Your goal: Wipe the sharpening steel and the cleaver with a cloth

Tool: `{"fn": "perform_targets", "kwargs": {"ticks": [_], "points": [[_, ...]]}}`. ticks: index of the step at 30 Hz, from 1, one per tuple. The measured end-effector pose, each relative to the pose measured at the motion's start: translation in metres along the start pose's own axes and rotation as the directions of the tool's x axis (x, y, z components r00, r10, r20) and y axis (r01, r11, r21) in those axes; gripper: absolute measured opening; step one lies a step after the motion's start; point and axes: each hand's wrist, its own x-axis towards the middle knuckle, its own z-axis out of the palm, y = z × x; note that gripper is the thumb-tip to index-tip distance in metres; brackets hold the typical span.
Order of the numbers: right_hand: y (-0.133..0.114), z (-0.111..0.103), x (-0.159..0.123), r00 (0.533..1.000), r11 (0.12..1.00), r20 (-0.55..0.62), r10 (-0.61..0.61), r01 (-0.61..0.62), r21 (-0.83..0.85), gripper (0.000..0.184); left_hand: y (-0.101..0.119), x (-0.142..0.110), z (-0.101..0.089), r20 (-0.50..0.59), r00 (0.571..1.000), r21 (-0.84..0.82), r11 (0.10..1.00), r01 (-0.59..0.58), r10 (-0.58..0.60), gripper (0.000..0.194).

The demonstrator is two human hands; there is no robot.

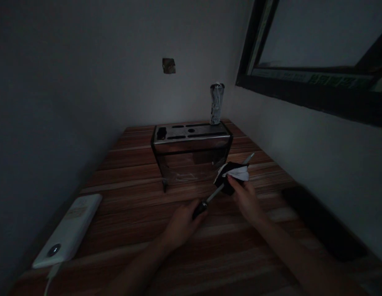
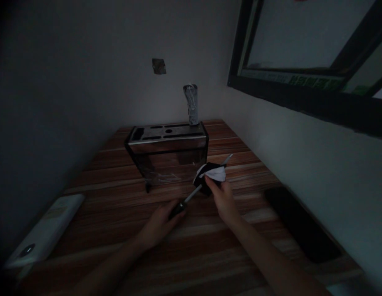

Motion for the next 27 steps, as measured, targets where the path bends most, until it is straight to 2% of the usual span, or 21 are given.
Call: {"fn": "perform_targets", "kwargs": {"ticks": [5, 12, 20, 27], "points": [[-0.008, -0.007, 0.017, 0.99, 0.995, -0.137, -0.028, 0.04, 0.087, 0.031, 0.001, -0.001, 0.0, 0.013, 1.0, 0.034, 0.999, 0.008, -0.008, 0.018], [-0.032, -0.011, 0.031, 0.947, 0.962, -0.288, -0.145, 0.203, 0.183, 0.028, 0.003, -0.002, -0.003, 0.038, 0.999, 0.049, 0.999, -0.018, 0.016, 0.02], [-0.041, -0.021, 0.041, 0.912, 0.937, -0.359, -0.196, 0.282, 0.205, 0.021, 0.003, -0.003, -0.002, 0.027, 0.998, 0.059, 0.997, -0.053, 0.052, 0.021], [-0.036, -0.021, 0.042, 0.931, 0.933, -0.326, -0.163, 0.253, 0.257, 0.024, 0.003, -0.003, -0.003, 0.042, 0.998, 0.065, 0.997, -0.046, 0.044, 0.02]]}}
